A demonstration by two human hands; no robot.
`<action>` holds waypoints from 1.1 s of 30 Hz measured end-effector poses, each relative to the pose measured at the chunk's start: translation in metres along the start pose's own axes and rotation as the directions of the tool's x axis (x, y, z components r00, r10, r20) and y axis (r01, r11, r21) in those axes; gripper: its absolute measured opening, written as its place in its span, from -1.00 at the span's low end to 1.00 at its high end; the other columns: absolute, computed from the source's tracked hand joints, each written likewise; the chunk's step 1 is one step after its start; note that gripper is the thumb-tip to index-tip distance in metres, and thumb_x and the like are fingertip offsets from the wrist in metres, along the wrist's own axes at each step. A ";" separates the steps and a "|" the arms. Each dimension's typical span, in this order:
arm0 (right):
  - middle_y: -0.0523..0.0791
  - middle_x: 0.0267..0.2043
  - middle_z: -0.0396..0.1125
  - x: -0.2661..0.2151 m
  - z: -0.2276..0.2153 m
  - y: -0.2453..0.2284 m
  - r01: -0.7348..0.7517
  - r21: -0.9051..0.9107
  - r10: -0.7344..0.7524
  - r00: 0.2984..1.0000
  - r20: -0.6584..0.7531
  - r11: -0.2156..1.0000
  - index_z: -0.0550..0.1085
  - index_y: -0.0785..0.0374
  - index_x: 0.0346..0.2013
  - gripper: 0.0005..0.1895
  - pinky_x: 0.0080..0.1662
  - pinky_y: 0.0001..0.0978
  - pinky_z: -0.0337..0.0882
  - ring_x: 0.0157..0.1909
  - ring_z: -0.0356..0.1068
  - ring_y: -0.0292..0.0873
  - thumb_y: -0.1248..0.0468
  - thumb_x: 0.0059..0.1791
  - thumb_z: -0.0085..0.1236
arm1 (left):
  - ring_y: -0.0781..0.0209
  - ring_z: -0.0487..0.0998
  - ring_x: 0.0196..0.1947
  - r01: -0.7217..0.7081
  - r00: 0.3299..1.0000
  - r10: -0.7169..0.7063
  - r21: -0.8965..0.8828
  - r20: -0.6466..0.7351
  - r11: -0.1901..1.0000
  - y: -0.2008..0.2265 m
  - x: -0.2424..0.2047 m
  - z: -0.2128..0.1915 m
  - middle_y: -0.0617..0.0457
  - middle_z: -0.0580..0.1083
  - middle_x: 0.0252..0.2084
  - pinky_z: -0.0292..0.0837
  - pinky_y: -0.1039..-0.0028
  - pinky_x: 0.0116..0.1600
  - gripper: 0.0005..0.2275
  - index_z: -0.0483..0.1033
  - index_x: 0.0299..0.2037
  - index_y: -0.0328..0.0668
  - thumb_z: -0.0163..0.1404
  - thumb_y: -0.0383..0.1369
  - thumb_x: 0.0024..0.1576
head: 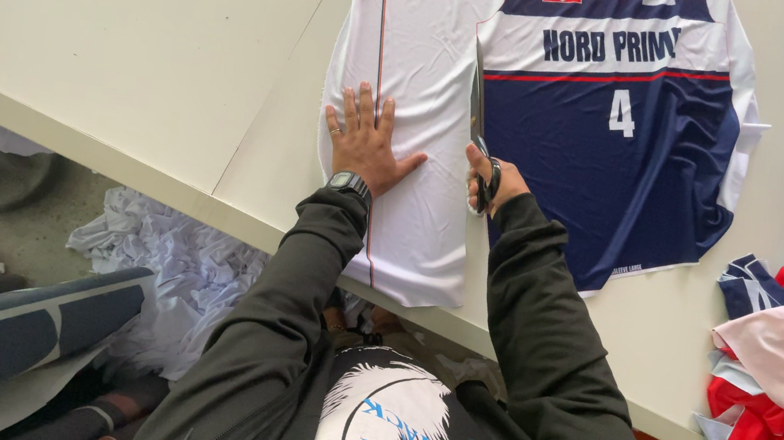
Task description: The person uses shears to cut a white t-shirt laid flat on a table, following the outline of a blue and red sports jersey placed on top. They trim the sides and neckline, then remove the cut pieces.
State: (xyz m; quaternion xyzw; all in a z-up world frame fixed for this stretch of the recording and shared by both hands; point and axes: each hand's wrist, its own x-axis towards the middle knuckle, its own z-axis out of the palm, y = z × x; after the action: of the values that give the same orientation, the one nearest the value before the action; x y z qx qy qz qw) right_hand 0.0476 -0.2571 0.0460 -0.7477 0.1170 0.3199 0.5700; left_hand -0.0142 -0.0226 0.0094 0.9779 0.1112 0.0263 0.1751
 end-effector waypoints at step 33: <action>-0.19 -0.62 0.26 0.025 0.005 -0.040 0.038 0.001 -0.038 0.999 -0.012 0.999 0.39 0.23 -0.38 -0.28 -0.48 -0.47 0.45 -0.61 0.31 -0.29 -0.42 -0.17 0.18 | -0.29 -0.36 0.54 -0.011 1.000 0.011 0.000 -0.017 1.000 -0.002 0.003 0.007 -0.30 -0.17 0.55 -0.51 -0.30 0.45 -0.03 0.07 0.48 -0.08 -0.05 0.39 -0.02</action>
State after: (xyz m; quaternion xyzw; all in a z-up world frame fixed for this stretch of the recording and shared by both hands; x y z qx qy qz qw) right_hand 0.0868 -0.2346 0.0606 -0.7513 0.1065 0.3042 0.5759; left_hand -0.0108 -0.0224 0.0024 0.9782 0.1075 0.0356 0.1739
